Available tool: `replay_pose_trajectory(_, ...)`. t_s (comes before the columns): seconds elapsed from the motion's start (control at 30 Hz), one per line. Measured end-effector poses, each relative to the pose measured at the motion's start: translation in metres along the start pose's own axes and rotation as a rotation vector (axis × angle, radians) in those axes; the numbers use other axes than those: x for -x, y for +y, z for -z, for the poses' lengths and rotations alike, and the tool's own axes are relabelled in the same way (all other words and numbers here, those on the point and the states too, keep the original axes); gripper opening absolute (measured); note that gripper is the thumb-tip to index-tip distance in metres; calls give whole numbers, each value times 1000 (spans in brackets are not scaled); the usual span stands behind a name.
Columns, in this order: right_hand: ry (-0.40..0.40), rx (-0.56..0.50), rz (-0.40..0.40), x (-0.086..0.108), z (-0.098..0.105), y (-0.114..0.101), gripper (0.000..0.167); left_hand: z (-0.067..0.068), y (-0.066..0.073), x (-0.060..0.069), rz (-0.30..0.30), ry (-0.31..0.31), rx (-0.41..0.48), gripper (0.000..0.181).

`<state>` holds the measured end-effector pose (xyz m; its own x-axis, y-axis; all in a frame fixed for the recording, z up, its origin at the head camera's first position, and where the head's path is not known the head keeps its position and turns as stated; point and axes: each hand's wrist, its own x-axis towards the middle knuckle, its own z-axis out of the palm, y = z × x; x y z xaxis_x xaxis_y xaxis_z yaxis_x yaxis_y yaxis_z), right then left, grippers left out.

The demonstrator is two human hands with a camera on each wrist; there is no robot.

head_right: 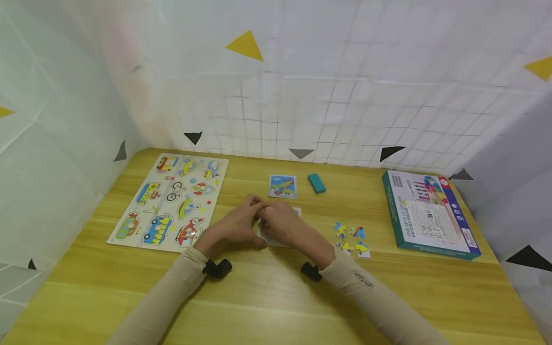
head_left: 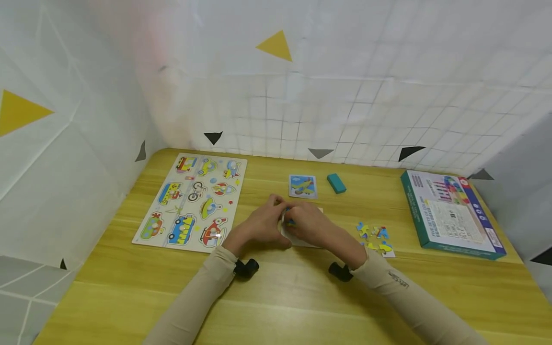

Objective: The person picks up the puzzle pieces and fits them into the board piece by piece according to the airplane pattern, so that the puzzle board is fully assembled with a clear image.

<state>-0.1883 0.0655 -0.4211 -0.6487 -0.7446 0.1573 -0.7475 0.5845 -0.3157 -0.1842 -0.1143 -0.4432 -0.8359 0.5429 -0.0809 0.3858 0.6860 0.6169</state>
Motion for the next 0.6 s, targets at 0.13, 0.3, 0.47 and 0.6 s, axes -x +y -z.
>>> replay_pose_trajectory(0.13, 0, -3, 7, 0, -1, 0, 4, 1, 0, 1, 5, 0, 0, 98)
replay_pose_trajectory(0.3, -32, 10, 12, 0, 3, 2, 8, 3, 0, 3, 6, 1, 2, 97)
replay_pose_trajectory(0.47, -49, -20, 0, 2, 8, 4, 14, 3, 1, 3, 5, -7, 6, 98)
replay_pose_trajectory(0.6, -39, -78, -17, 11, 18, 7, 21, 1, 2, 1, 12, -13, 1, 99)
